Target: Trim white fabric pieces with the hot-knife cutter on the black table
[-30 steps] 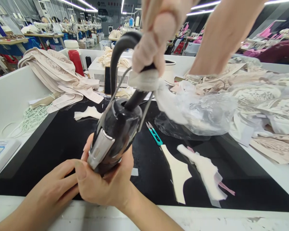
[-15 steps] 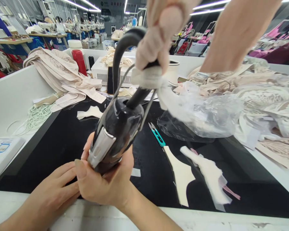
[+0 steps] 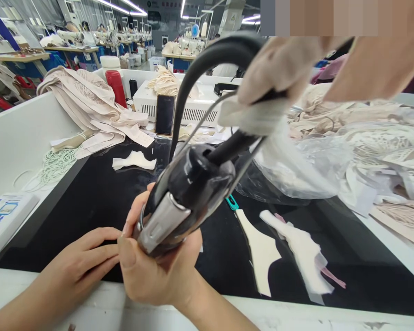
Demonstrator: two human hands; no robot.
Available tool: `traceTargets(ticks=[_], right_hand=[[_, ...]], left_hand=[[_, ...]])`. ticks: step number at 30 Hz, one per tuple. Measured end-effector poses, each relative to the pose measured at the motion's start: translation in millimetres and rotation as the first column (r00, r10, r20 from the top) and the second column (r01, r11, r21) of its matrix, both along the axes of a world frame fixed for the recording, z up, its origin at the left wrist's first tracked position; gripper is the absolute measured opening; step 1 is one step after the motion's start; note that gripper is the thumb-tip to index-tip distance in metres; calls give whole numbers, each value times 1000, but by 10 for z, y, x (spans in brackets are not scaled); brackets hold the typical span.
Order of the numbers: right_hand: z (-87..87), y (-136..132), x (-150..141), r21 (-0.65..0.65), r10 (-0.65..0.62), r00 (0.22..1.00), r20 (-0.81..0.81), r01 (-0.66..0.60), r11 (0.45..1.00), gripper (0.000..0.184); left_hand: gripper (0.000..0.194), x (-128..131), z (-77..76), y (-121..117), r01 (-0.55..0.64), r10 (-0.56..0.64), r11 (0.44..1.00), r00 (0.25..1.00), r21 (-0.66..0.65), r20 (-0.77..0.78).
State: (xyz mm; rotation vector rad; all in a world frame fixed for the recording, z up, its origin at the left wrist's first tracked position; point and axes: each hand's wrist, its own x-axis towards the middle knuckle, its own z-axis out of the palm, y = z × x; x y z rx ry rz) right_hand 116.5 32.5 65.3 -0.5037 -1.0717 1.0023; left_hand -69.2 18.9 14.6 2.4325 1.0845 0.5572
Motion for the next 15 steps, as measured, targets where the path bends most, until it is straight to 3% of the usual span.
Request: traceTargets(ticks=[7,15], right_hand=[[-50,-14,2,-10,29,999,34,-28,1000,30],[167,19,180,-16,-37,999,23,37,999,37]], left_hand=[[27,20,-51,31,6,-6,1000,1000,16,-16],[29,89,70,344,209,-207,976,977,58,-44]])
